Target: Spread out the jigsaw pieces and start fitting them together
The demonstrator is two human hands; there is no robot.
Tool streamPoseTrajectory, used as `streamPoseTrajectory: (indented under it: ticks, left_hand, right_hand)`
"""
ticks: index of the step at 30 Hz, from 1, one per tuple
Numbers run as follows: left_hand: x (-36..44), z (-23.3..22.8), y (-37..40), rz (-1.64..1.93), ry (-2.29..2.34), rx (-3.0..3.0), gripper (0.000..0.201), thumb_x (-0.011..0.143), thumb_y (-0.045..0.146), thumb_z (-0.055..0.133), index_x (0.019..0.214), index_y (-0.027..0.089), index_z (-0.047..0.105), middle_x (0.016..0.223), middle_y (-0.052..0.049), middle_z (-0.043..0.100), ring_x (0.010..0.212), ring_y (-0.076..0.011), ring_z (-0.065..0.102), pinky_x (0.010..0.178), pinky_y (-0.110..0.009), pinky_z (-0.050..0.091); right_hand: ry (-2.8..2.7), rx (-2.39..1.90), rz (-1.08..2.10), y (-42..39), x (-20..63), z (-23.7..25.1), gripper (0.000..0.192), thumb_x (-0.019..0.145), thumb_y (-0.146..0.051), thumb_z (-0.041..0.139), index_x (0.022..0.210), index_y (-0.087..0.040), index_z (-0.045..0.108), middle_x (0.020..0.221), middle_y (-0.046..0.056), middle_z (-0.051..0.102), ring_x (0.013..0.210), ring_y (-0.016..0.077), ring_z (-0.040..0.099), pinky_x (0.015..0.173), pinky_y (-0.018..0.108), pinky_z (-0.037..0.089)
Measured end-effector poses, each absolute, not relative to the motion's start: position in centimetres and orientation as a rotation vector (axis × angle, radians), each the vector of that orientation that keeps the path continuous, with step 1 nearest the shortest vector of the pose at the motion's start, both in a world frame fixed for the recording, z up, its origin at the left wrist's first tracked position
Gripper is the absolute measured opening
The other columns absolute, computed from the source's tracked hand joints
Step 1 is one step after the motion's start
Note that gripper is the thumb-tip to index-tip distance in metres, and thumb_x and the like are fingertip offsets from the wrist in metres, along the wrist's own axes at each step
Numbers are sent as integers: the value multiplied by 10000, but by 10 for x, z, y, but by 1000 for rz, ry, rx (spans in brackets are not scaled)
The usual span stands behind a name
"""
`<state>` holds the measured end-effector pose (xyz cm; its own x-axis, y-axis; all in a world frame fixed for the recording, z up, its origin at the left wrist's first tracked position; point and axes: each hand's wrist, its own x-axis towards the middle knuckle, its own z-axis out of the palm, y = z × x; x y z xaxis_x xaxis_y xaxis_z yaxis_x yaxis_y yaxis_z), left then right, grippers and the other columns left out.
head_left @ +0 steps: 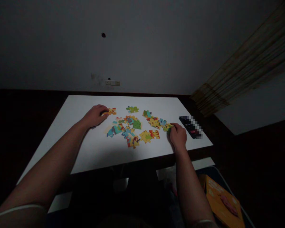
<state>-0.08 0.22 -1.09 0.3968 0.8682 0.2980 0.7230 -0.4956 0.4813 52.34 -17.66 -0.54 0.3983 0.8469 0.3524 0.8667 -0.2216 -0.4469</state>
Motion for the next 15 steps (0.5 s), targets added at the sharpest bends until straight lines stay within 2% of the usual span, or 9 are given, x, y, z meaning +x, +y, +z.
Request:
streamPoseTrajectory:
  ticks: [3, 7, 11, 13, 15]
  left_hand:
    - [0, -11, 3, 769, 1397, 2370, 515, 923, 637, 717, 1194, 261, 942, 1343, -170, 908, 1337, -437, 817, 1289, -599, 617]
    - [3, -9, 0, 791, 1392, 2355, 478, 918, 606, 726, 1165, 258, 940, 1346, -172, 906, 1340, -452, 815, 1302, -633, 606]
    - [5, -5, -5, 779, 1405, 2347, 477, 921, 581, 719, 1184, 252, 941, 1373, -165, 906, 1363, -446, 802, 1304, -627, 605]
    - [7, -4, -7, 777, 1402, 2346, 471, 922, 564, 720, 1195, 249, 941, 1376, -169, 906, 1368, -441, 799, 1298, -624, 608]
    - [8, -4, -7, 782, 1394, 2350, 462, 919, 547, 727, 1201, 250, 940, 1379, -172, 905, 1367, -442, 797, 1296, -634, 606]
  right_hand:
    - [-1428, -2122, -66, -175, 520, -6, 533, 1080, -395, 492, 1267, -212, 957, 1289, 254, 861, 1249, 476, 739, 1085, 634, 612]
    - [-1627, -1985, -101, -177, 510, -3, 569, 1127, -419, 535, 1484, -162, 896, 1496, 281, 809, 1447, 493, 688, 1258, 707, 567]
    - [-1996, -1769, 14, -182, 502, 1, 558, 1179, -489, 589, 1622, -273, 851, 1782, 189, 729, 1626, 503, 620, 1318, 728, 557]
    - [-2069, -1706, 83, -182, 501, 2, 506, 1185, -481, 606, 1569, -304, 884, 1784, 152, 747, 1660, 503, 618, 1330, 752, 557]
    - [-2042, -1692, 114, -181, 503, 1, 443, 1180, -472, 624, 1461, -313, 927, 1703, 141, 809, 1635, 497, 655, 1330, 767, 568]
